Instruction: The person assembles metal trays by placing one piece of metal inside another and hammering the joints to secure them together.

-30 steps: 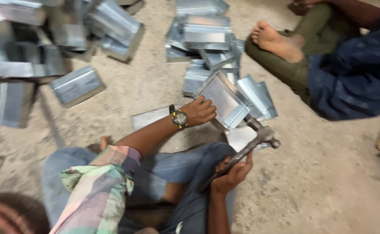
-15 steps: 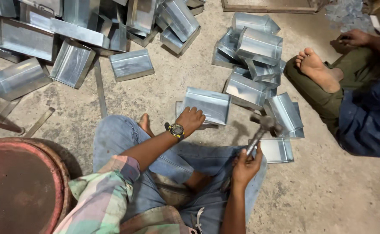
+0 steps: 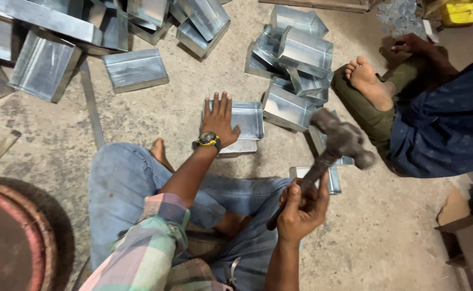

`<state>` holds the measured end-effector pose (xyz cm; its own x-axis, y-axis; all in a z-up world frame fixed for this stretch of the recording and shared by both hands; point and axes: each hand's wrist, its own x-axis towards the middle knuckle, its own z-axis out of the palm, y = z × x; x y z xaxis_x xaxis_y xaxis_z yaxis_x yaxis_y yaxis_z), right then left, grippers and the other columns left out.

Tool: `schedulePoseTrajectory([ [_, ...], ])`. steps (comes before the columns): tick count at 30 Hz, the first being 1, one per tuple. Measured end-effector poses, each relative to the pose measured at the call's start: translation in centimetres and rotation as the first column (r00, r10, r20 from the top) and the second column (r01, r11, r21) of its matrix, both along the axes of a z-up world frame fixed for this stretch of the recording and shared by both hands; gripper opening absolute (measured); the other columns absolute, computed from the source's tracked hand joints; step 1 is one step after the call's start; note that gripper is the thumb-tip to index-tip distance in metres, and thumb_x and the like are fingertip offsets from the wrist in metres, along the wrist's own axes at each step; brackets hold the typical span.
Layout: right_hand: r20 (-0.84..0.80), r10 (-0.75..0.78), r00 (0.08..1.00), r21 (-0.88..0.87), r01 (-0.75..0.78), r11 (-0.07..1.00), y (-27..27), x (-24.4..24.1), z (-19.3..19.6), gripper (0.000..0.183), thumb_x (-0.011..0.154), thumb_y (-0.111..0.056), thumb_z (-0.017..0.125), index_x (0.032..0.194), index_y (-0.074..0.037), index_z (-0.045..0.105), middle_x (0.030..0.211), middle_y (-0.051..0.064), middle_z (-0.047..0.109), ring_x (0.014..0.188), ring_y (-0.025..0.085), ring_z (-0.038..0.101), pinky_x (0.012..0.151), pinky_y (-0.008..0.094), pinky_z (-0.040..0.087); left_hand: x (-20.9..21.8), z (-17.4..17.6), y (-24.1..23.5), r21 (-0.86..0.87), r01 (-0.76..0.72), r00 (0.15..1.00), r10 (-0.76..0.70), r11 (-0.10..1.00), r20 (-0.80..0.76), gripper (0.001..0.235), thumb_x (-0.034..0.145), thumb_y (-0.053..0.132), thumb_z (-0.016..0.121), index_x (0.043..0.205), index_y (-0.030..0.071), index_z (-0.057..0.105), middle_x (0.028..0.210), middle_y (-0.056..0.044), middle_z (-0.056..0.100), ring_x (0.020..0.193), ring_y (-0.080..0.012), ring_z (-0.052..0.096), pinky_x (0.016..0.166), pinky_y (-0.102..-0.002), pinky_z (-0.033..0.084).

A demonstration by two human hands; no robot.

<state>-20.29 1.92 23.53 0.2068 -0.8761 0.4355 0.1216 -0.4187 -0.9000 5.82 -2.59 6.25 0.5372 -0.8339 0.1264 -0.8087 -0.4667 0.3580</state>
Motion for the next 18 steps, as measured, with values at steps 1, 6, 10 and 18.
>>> schedulePoseTrajectory([
  [1,0.039,-0.024,0.999,0.000,0.024,1.000,-0.5,0.0,0.2,0.059,0.102,0.001,0.060,0.156,-0.002,0.037,0.093,0.007,0.065,0.065,0.009,0.057,0.055,0.025,0.048,0.1,0.3,0.1,0.018,-0.004,1.000,0.004,1.000,-0.007,0.100,0.080,0.049,0.061,0.158,-0.003,0.028,0.168,-0.022,0.018,0.156,-0.0403,0.012,0.125,-0.060,0.006],
  [6,-0.020,-0.041,0.999,0.040,0.042,0.998,-3.2,0.4,-4.5,0.056,0.102,0.000,0.064,0.155,-0.004,0.044,0.088,0.009,0.062,0.063,0.010,0.054,0.056,0.025,0.046,-0.3,0.9,1.0,0.048,-0.020,0.999,0.021,0.999,-0.026,0.103,0.075,0.045,0.064,0.157,-0.005,0.027,0.168,-0.023,0.015,0.156,-0.0413,0.008,0.124,-0.060,0.003],
  [10,-0.457,-0.084,0.886,-0.198,-0.010,0.980,-5.0,1.8,-9.5,0.053,0.100,0.005,0.066,0.151,0.001,0.052,0.127,0.025,0.068,0.110,0.033,0.067,0.092,0.039,0.054,0.0,1.3,0.9,0.044,-0.022,0.999,0.024,0.999,-0.028,0.106,0.073,0.046,0.064,0.158,-0.005,0.025,0.169,-0.023,0.013,0.156,-0.0413,0.006,0.123,-0.061,0.002],
  [18,-0.384,-0.097,0.918,-0.084,0.071,0.994,-4.0,-0.2,-4.6,0.054,0.098,0.004,0.066,0.150,-0.005,0.055,0.128,0.023,0.072,0.095,0.021,0.073,0.077,0.031,0.060,-0.1,1.0,-0.1,0.091,-0.041,0.999,0.044,0.995,-0.030,0.107,0.074,0.046,0.065,0.159,-0.003,0.022,0.170,-0.020,0.010,0.157,-0.0391,0.002,0.121,-0.066,-0.002],
])
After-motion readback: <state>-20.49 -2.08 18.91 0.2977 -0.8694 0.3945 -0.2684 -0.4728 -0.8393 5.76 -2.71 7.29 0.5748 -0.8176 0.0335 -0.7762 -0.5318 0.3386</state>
